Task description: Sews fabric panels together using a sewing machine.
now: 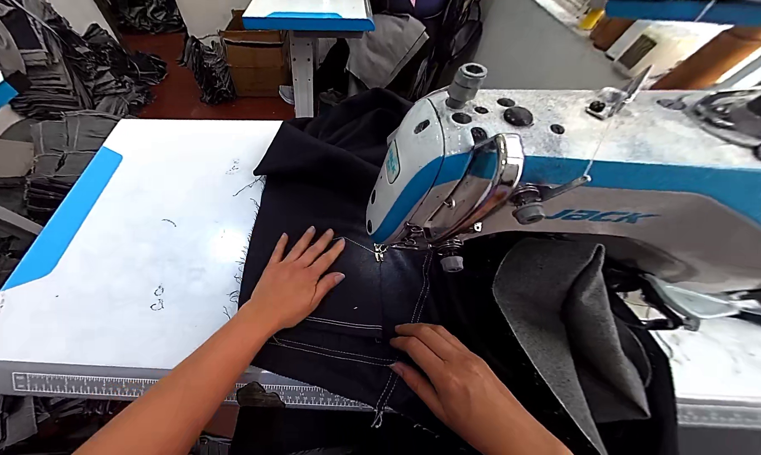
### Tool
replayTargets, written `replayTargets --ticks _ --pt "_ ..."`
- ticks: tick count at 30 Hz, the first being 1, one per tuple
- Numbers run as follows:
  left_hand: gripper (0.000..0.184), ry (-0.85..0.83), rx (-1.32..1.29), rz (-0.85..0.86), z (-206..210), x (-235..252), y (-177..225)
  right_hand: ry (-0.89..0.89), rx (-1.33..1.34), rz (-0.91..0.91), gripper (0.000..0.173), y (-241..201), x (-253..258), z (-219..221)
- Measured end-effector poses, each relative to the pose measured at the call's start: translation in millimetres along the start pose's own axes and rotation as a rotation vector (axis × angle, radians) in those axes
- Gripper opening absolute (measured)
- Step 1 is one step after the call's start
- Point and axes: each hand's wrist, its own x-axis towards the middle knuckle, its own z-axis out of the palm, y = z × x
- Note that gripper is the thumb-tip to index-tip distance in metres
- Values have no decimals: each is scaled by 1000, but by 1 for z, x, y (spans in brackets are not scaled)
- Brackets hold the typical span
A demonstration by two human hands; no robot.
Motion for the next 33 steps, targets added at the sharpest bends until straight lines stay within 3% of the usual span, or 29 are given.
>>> replayTargets --ticks 4,9,11,15,20,25,33 --pt "56 -27 93 -83 -10 -1 19 -77 93 -12 30 13 11 -18" --pt "59 314 80 5 6 -24 101 -31 72 -1 10 37 63 -39" --pt "47 404 78 7 20 -31 116 -39 56 -51 9 43 79 -28" --pt "22 460 27 -73 13 -35 108 -58 122 -159 17 54 90 -3" --pt "22 422 -234 -204 -4 -33 88 -89 195 -135 11 58 97 1" --pt "29 415 -235 -182 -2 -34 89 -96 243 -200 6 61 100 1" --pt "15 315 -288 -273 -15 -30 93 -97 227 -267 5 64 100 0"
